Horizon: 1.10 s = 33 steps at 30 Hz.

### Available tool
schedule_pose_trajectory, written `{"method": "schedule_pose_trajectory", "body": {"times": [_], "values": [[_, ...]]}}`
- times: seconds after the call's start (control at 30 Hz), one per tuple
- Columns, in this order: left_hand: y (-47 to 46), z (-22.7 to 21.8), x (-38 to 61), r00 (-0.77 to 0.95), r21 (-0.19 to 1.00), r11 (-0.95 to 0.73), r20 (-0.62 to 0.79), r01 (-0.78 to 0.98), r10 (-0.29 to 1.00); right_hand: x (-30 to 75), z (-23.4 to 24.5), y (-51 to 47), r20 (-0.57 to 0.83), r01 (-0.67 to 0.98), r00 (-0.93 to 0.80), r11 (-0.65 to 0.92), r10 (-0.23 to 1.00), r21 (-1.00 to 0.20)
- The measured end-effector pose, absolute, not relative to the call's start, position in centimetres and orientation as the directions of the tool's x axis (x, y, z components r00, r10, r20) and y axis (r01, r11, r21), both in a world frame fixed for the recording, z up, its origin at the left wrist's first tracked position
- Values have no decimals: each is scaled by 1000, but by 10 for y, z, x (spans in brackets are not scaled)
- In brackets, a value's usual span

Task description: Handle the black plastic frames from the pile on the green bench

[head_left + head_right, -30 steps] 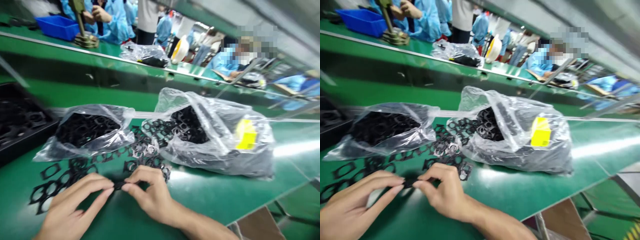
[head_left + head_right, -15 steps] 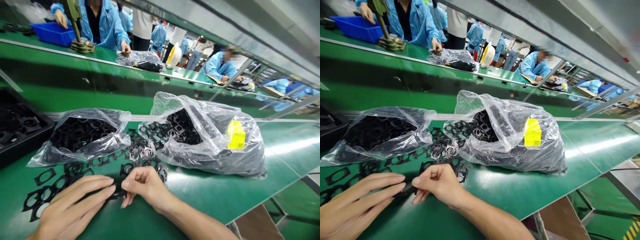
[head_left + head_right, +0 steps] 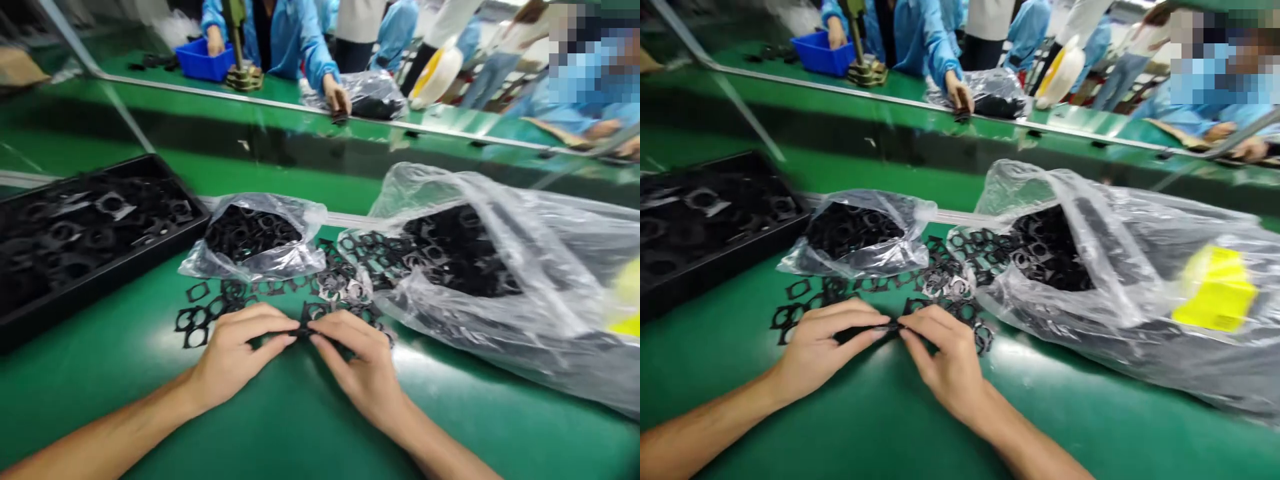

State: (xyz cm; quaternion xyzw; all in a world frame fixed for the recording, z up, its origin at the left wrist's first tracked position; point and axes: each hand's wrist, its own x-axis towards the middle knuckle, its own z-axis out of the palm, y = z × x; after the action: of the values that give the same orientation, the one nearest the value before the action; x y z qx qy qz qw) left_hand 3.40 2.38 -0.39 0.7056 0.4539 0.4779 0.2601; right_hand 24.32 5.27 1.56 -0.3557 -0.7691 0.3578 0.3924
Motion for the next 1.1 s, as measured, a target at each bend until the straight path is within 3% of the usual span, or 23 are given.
{"method": "schedule_pose_trajectory", "body": {"times": [0.23, 0.47, 0.8, 1.03, 1.1], "values": [[27, -1, 31, 103, 784, -499, 500, 368, 860, 244, 12, 59, 463, 271, -416, 593, 783, -759], [27, 2, 30, 113, 786, -520, 515, 334, 850, 242, 11, 58, 485, 295, -417, 619, 769, -728], [29, 2, 30, 73, 979, -165, 157, 123, 985, 245, 23, 62, 332, 231, -487, 486, 808, -843], [30, 2, 33, 104, 997, 73, -76, 31, 992, 239, 22, 59, 55, 193, -415, 147, 908, -970], [30, 1, 35, 138, 995, 94, -96, 20, 986, 238, 21, 58, 41, 187, -404, 126, 914, -974]]}}
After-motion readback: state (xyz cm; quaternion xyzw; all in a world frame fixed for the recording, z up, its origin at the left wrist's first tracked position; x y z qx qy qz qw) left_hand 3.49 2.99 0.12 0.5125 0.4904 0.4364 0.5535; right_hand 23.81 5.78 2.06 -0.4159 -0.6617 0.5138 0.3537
